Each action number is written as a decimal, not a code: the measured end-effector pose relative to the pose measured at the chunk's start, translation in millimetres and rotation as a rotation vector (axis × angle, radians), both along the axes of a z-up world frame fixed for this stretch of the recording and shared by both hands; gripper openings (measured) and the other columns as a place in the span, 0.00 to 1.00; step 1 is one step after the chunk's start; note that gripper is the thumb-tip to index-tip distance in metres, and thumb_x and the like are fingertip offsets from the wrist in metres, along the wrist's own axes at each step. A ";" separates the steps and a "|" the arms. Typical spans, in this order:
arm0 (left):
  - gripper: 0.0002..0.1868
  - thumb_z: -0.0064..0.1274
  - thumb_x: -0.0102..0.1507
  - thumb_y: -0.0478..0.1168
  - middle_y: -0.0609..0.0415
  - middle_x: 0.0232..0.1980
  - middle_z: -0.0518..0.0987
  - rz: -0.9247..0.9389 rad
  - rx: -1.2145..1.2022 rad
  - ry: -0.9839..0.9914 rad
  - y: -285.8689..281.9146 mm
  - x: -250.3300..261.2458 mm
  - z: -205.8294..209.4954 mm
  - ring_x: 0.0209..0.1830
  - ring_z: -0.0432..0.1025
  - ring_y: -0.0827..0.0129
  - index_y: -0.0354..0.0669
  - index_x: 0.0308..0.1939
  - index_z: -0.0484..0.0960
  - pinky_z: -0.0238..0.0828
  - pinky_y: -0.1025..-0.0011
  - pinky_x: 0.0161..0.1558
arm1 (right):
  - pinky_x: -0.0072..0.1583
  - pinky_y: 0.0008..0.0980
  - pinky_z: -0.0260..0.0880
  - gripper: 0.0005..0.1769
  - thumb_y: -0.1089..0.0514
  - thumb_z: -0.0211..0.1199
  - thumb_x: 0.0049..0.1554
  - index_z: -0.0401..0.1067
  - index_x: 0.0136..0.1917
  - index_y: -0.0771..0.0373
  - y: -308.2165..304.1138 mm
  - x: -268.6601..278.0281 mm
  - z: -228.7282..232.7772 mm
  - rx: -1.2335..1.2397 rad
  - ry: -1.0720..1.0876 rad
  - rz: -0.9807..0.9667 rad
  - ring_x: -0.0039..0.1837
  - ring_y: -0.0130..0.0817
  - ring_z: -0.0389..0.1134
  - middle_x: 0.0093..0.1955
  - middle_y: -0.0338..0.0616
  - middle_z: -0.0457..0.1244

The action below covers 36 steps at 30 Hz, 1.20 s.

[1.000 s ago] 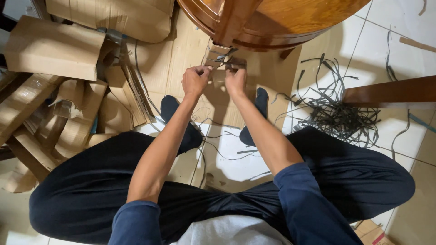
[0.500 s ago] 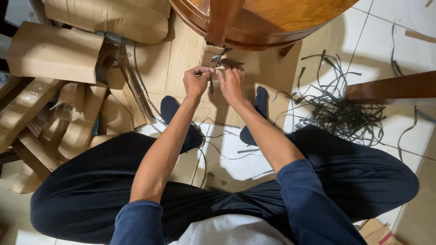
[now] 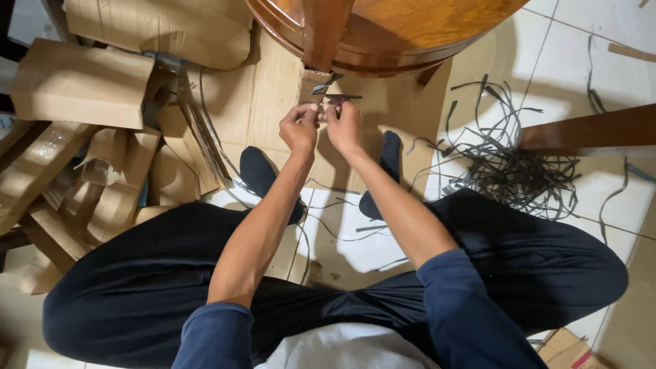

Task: Wrapping a wooden chair leg with cardboard and securing it with plastic ties

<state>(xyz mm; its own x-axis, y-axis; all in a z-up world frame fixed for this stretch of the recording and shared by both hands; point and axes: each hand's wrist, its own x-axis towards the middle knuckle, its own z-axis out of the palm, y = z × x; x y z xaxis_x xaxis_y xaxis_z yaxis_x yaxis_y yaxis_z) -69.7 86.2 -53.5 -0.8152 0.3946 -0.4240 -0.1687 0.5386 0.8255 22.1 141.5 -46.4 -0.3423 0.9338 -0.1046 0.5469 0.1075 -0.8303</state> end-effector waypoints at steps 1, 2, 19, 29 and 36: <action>0.03 0.66 0.58 0.43 0.55 0.31 0.86 0.079 0.036 -0.086 2.0 2.0 -4.3 0.28 0.81 0.68 0.58 0.35 0.90 0.82 0.72 0.38 | 0.43 0.44 0.71 0.10 0.57 0.61 0.56 0.77 0.43 0.66 0.6 -0.5 -10.7 -0.061 0.087 -0.042 0.42 0.47 0.73 0.35 0.52 0.70; 0.05 0.68 0.56 0.43 0.51 0.33 0.87 0.159 0.070 -0.171 2.7 2.8 -8.6 0.28 0.82 0.66 0.57 0.36 0.91 0.85 0.73 0.35 | 0.39 0.34 0.72 0.07 0.59 0.60 0.56 0.76 0.44 0.63 -0.2 -2.1 -21.7 -0.124 0.176 -0.084 0.36 0.35 0.74 0.33 0.43 0.71; 0.19 0.71 0.55 0.42 0.61 0.39 0.86 0.074 0.235 -0.471 2.3 -1.6 -27.7 0.35 0.74 0.79 0.48 0.49 0.85 0.67 0.79 0.41 | 0.45 0.25 0.71 0.11 0.55 0.64 0.60 0.78 0.55 0.59 -34.0 -8.8 -31.9 -0.423 0.447 -0.368 0.45 0.26 0.66 0.45 0.44 0.68; 0.14 0.67 0.57 0.42 0.64 0.36 0.82 0.051 0.247 -0.370 2.8 -5.7 -43.0 0.37 0.70 0.80 0.50 0.45 0.86 0.64 0.78 0.41 | 0.50 0.28 0.74 0.06 0.57 0.70 0.55 0.80 0.48 0.53 -20.9 -14.5 -44.0 -0.116 0.377 -0.341 0.45 0.24 0.72 0.42 0.39 0.73; 0.08 0.63 0.58 0.45 0.61 0.34 0.84 0.001 0.212 -0.296 -3.9 -4.0 -28.6 0.36 0.71 0.78 0.56 0.41 0.89 0.69 0.76 0.42 | 0.49 0.40 0.74 0.08 0.57 0.71 0.55 0.77 0.47 0.59 -30.9 -20.7 0.4 0.069 0.222 -0.261 0.49 0.43 0.75 0.43 0.49 0.73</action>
